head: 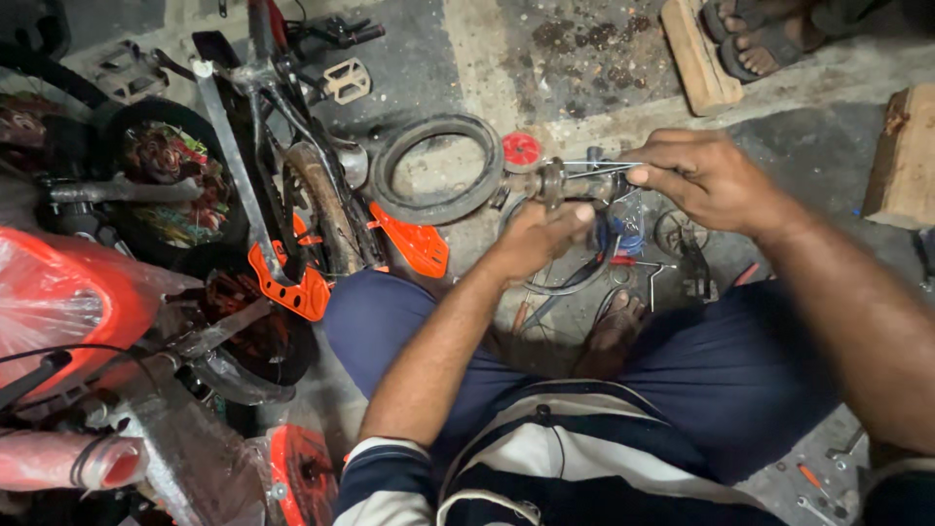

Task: The person sits on the floor of a workshop and uses a spoke wrench to tighten the spokes on a bicycle wheel rim. They systematically rotate the rim and adjust individual spokes to ensure proper tension.

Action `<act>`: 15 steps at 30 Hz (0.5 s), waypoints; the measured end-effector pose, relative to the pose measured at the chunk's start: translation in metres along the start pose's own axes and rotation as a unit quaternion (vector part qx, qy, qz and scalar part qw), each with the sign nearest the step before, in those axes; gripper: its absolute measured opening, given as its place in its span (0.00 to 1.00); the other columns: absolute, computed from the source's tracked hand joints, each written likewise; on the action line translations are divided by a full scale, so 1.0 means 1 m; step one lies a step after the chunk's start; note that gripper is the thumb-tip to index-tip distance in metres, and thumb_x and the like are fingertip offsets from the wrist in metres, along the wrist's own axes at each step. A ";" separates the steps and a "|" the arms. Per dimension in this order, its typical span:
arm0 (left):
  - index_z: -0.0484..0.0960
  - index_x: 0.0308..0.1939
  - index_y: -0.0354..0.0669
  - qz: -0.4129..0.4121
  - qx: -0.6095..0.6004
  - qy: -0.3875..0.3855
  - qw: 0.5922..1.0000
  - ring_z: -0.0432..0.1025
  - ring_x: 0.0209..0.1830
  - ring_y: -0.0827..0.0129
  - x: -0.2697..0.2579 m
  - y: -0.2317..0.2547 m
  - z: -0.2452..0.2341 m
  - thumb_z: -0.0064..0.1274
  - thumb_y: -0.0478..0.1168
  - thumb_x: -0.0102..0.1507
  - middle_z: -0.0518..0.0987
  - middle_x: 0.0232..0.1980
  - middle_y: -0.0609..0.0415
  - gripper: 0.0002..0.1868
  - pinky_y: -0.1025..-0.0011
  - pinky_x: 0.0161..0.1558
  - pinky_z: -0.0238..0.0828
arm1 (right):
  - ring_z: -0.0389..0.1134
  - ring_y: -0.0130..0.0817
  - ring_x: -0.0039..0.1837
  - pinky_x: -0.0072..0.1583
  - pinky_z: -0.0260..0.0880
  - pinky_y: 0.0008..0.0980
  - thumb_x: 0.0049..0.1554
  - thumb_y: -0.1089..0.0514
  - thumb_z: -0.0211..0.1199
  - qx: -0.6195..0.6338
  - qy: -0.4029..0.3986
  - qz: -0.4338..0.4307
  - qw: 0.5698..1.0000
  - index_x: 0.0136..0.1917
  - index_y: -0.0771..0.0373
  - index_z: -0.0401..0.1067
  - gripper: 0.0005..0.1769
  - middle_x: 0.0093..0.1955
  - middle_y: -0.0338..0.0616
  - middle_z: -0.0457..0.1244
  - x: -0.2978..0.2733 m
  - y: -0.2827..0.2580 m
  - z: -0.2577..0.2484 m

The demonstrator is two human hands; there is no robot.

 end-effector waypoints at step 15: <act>0.84 0.51 0.43 0.057 0.003 0.065 0.996 0.70 0.31 0.81 -0.011 0.044 0.008 0.66 0.39 0.60 0.80 0.34 0.65 0.16 0.76 0.34 0.71 | 0.68 0.49 0.51 0.53 0.69 0.45 0.61 0.56 0.58 -0.091 -0.057 -0.010 0.994 0.70 0.64 0.68 0.24 0.50 0.52 0.64 0.004 -0.019 -0.009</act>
Point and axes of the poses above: each hand's wrist, its own x-axis towards the middle knuckle, its own z-axis out of the palm, y = z × x, the point moved 7 cm from there along x, towards the middle knuckle
